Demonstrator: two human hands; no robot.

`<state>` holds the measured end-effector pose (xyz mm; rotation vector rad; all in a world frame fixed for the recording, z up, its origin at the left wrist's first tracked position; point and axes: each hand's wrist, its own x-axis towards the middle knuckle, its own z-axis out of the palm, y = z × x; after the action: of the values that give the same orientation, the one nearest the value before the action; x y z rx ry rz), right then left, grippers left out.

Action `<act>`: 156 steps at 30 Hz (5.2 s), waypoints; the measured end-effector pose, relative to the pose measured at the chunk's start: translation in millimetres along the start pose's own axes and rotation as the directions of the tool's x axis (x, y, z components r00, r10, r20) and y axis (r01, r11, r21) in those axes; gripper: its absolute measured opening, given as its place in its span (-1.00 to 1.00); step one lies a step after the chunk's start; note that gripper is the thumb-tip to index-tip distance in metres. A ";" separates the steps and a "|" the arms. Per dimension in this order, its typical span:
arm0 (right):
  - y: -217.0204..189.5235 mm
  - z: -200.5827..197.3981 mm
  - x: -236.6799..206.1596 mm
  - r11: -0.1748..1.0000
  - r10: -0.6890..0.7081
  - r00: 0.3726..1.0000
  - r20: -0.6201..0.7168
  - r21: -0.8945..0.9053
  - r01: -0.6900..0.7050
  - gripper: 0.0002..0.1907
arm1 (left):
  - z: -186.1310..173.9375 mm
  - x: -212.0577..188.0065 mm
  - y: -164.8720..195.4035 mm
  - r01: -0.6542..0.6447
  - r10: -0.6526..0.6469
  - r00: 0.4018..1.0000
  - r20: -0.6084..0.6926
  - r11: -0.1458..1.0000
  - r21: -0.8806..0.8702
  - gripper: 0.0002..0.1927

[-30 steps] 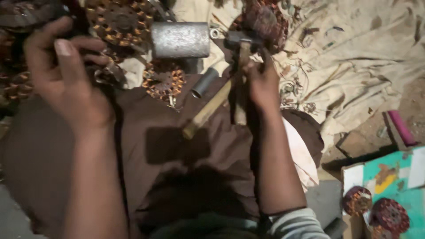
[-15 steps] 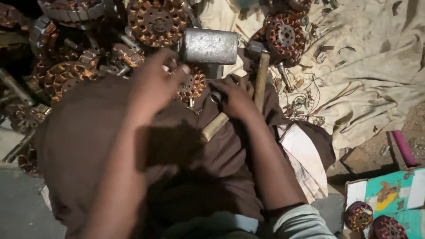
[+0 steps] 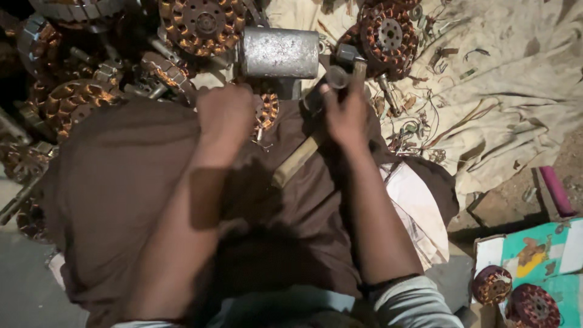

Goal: The person sits on the ground with scrap motor rotors on their lap and uses a hammer and a metal punch to break apart the rotors, hammering to knock out components and setting pieces aside while working through the pile.

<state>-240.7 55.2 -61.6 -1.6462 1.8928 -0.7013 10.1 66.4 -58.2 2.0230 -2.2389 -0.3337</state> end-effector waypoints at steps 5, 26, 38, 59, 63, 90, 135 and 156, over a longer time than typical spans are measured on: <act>-37.1 -42.3 -2.8 0.865 -0.110 0.926 -0.362 0.424 0.269 -0.54 | -64.4 -19.7 13.6 -0.206 0.184 0.973 -0.139 0.964 -0.167 -0.83; -68.5 0.6 7.4 0.932 -0.363 0.927 -0.095 -0.035 0.362 -0.48 | -79.8 -3.8 -43.8 -0.068 -0.263 0.915 0.306 -0.849 -0.524 -0.50; -120.3 -35.8 -57.9 0.804 -0.487 0.870 -0.071 0.352 0.479 -0.64 | -82.3 -10.6 -17.9 -0.070 -0.281 0.820 0.498 -0.914 -0.400 -0.27; -121.0 -60.4 13.5 0.906 -0.403 0.881 -0.248 -0.243 0.346 -0.57 | -116.2 81.6 50.5 -0.152 -0.021 0.978 -0.209 0.613 -0.775 -0.47; -94.3 -39.8 14.1 0.916 -0.032 0.992 -0.123 0.394 0.079 -0.40 | -85.6 83.0 46.8 0.003 -0.008 1.000 0.003 0.027 -1.000 -0.47; 17.2 -41.7 32.4 0.774 0.192 0.979 0.067 -0.623 -0.109 -0.35 | -126.3 93.8 -27.6 0.245 -0.039 0.953 0.302 0.688 -0.683 -0.49; -289.4 -207.7 -38.9 0.729 -0.574 0.818 0.035 -0.433 0.531 -0.61 | -145.4 92.5 10.7 0.077 -0.086 0.996 -0.020 0.958 -0.277 -0.59; -15.6 -51.8 -4.3 0.823 0.444 0.896 0.012 -0.400 -0.402 -0.35 | -144.3 72.7 19.9 0.294 -0.357 0.934 -0.027 0.809 -0.509 -0.56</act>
<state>-264.7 59.6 -13.1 -1.3548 2.3166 -0.0500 15.2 -17.0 81.5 2.0474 -1.5089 -0.7156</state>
